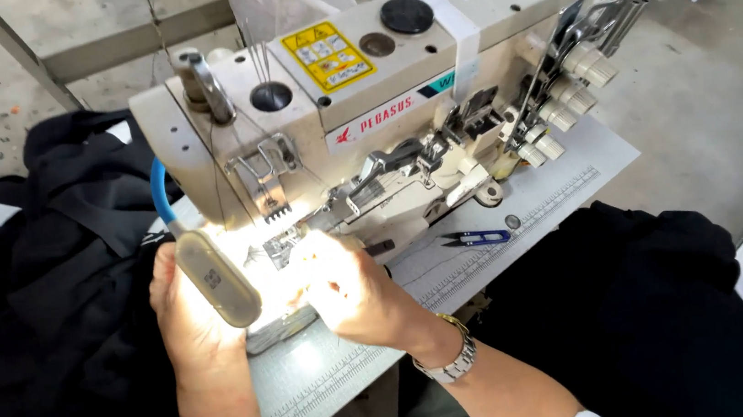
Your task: Threading an industrial sewing machine using tweezers to guide the thread through the machine's components.
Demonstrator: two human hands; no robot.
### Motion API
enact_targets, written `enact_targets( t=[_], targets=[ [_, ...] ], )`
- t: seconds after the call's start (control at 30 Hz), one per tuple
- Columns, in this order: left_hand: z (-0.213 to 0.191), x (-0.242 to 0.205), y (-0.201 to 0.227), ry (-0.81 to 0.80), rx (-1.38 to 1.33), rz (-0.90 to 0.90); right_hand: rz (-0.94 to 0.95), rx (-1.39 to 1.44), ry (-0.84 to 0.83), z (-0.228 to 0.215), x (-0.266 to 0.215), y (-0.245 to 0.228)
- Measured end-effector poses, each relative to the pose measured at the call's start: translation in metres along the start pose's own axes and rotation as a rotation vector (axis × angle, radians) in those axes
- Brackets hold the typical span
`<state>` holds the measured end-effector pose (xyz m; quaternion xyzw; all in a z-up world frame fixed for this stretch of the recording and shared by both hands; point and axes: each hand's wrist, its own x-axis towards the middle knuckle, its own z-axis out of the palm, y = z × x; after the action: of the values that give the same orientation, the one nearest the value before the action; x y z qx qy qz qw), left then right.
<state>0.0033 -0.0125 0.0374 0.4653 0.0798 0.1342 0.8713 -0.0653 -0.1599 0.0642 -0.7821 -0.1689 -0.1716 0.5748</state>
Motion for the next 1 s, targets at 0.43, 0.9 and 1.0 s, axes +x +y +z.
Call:
enact_targets(
  t=[0.43,0.9,1.0],
  targets=[
    [-0.041,-0.008,0.005,-0.237,0.562,0.246,-0.226,0.138,0.156,0.008,-0.036,-0.003],
    [-0.056,-0.022,0.000,-0.299,1.077,0.566,0.013,0.389,0.398,0.009,0.003,-0.057],
    [-0.059,-0.025,0.006,-0.338,1.079,0.644,-0.065,0.276,0.456,0.017,-0.001,-0.056]
  ],
)
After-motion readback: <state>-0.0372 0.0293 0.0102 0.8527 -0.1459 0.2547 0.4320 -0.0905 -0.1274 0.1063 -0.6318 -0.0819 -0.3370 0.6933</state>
